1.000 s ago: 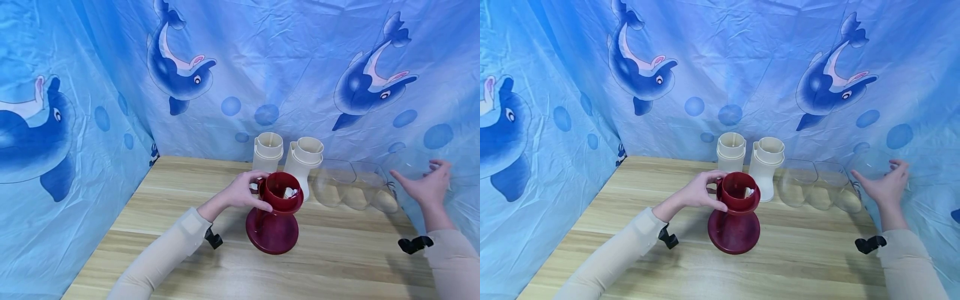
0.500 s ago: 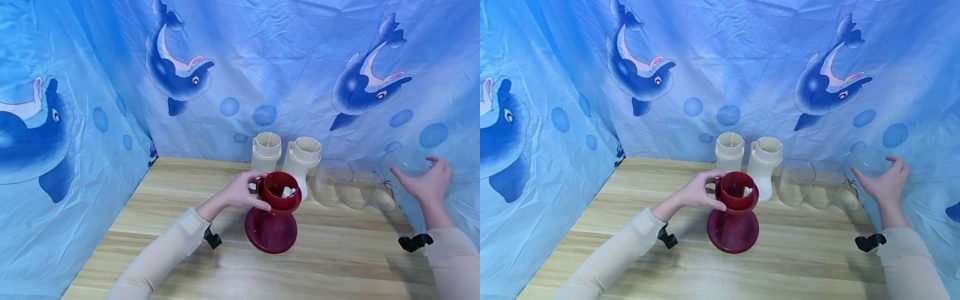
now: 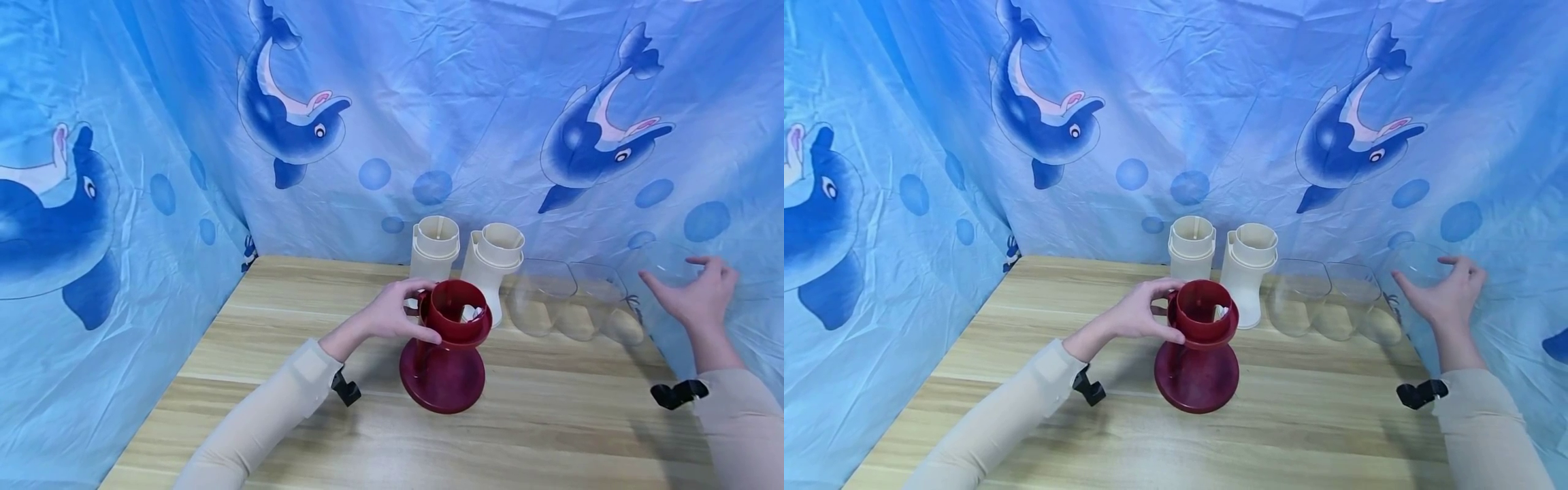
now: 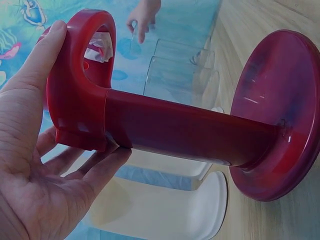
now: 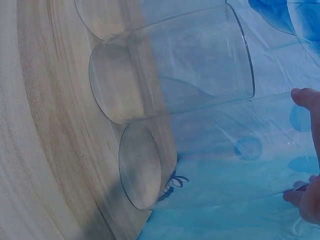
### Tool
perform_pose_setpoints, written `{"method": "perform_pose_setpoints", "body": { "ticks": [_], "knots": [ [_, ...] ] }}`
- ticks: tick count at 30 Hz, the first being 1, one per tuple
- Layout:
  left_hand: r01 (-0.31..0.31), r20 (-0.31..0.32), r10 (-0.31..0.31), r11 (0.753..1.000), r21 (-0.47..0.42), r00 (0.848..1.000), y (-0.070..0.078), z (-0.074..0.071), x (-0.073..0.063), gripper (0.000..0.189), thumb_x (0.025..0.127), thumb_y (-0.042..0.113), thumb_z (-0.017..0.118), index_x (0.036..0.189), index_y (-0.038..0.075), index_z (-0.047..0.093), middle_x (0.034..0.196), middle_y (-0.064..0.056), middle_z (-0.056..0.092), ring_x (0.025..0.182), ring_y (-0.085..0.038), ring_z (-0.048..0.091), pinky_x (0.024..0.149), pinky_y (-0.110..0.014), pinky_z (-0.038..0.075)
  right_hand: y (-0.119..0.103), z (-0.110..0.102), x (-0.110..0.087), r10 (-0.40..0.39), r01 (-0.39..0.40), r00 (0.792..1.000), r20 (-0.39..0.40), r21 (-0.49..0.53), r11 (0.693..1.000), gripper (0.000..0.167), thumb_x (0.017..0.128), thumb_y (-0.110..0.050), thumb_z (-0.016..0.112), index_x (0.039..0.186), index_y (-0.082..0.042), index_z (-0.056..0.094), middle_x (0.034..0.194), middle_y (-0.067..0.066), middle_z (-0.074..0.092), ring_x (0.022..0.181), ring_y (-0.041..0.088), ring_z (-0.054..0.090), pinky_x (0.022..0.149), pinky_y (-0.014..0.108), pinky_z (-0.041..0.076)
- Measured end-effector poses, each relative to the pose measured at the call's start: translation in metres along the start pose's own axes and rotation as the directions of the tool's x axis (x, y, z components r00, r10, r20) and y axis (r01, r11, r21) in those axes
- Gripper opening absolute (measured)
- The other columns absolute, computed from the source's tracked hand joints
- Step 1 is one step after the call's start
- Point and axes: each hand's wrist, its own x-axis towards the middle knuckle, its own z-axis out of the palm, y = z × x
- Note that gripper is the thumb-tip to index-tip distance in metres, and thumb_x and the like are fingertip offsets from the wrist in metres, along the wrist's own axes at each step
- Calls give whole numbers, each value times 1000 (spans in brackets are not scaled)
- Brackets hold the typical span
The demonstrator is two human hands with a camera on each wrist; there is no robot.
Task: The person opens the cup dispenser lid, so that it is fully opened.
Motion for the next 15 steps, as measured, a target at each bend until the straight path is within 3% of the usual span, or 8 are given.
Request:
{"method": "perform_pose_setpoints", "body": {
  "ticks": [5,10,13,15],
  "knots": [
    [-16,26,15,1000,20,1000,-1,-6,2,74,75,19,97,142,14,65,132,-3,70,110,-19,67,91,-30,66,-1,-1,-1,1,0,1000,19,-9,1000,86,99,-48,67,155,4,29,169,31,10,150,54,24,100,66,38],
    [-32,116,28,999,34,993,-4,-15,6,75,78,20,95,145,13,62,137,-4,68,116,-19,66,95,-31,64,-1,-3,-3,4,-4,999,36,-12,1000,88,99,-50,67,155,5,27,167,33,9,146,56,25,93,63,40],
    [-44,169,39,999,24,985,-3,-19,6,78,80,18,93,150,13,58,144,-4,66,124,-19,64,101,-33,62,-1,-3,-4,1,-1,999,40,-7,1000,88,99,-50,66,155,5,26,167,33,8,146,56,25,94,66,40],
    [-55,161,47,997,46,986,2,-17,3,84,78,20,93,153,14,56,149,-3,62,129,-18,63,105,-33,60,0,-3,-4,1,-1,999,42,-1,1000,89,99,-50,66,156,5,26,167,33,7,146,57,24,97,68,39]
  ]
}}
